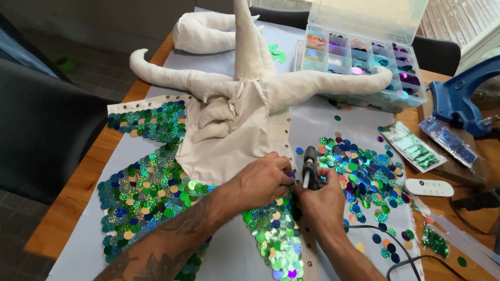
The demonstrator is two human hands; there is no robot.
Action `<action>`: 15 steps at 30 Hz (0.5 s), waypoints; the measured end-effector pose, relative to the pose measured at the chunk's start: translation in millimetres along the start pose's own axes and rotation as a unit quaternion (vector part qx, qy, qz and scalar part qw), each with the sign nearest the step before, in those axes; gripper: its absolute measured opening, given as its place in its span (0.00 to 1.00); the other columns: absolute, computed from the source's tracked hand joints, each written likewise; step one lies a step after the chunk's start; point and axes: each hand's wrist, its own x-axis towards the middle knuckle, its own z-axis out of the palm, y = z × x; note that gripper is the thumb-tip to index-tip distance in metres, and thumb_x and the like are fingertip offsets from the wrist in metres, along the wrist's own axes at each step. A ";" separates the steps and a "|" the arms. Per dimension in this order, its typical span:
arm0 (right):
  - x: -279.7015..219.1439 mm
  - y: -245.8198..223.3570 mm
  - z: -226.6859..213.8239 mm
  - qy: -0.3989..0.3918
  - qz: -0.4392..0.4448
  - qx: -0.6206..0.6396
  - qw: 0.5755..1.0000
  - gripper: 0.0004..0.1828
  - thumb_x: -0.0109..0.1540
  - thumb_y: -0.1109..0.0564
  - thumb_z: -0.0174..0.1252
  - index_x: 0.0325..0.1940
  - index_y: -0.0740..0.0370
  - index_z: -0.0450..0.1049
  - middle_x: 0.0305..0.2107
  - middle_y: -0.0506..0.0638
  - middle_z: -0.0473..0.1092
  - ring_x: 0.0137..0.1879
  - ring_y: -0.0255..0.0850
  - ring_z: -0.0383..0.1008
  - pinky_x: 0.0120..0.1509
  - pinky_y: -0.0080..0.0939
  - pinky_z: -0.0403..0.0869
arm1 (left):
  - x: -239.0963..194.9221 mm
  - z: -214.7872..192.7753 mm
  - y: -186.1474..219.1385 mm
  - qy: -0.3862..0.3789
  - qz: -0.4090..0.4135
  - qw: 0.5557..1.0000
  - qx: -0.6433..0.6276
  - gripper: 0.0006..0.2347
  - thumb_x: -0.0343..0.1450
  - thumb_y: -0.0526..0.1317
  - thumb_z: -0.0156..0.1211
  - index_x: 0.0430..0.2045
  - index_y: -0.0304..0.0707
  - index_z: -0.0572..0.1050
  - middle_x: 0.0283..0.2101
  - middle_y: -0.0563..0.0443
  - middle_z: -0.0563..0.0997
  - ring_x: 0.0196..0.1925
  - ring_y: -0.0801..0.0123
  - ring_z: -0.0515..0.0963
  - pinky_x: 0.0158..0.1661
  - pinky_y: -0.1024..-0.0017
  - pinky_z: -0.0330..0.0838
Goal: Gluing decorative sequins onto a leather headpiece or garment.
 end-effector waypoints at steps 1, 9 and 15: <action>0.9 -0.9 -1.7 -0.018 0.030 0.026 0.999 0.27 0.50 0.60 0.72 0.50 0.61 0.70 0.32 0.54 0.79 0.33 0.39 0.79 0.37 0.41 0.75 | 0.0 1.7 -0.9 -0.008 0.004 1.000 0.020 0.10 0.60 0.39 0.71 0.32 0.40 0.85 0.44 0.47 0.79 0.51 0.54 0.75 0.52 0.62 0.71; 1.2 1.4 -25.5 -0.076 0.086 0.157 0.981 0.26 0.49 0.67 0.69 0.48 0.63 0.68 0.25 0.53 0.74 0.24 0.39 0.72 0.26 0.40 0.70 | -2.4 2.7 0.1 -0.001 0.011 1.000 0.026 0.10 0.61 0.40 0.70 0.33 0.40 0.85 0.44 0.47 0.79 0.51 0.55 0.75 0.52 0.62 0.70; -1.9 -2.7 -79.2 -0.061 0.094 0.146 0.983 0.24 0.51 0.64 0.72 0.48 0.66 0.69 0.24 0.53 0.73 0.21 0.41 0.67 0.24 0.42 0.64 | -12.1 2.3 3.7 0.008 -0.001 1.000 0.017 0.07 0.68 0.36 0.64 0.38 0.40 0.84 0.48 0.48 0.80 0.54 0.57 0.76 0.56 0.63 0.70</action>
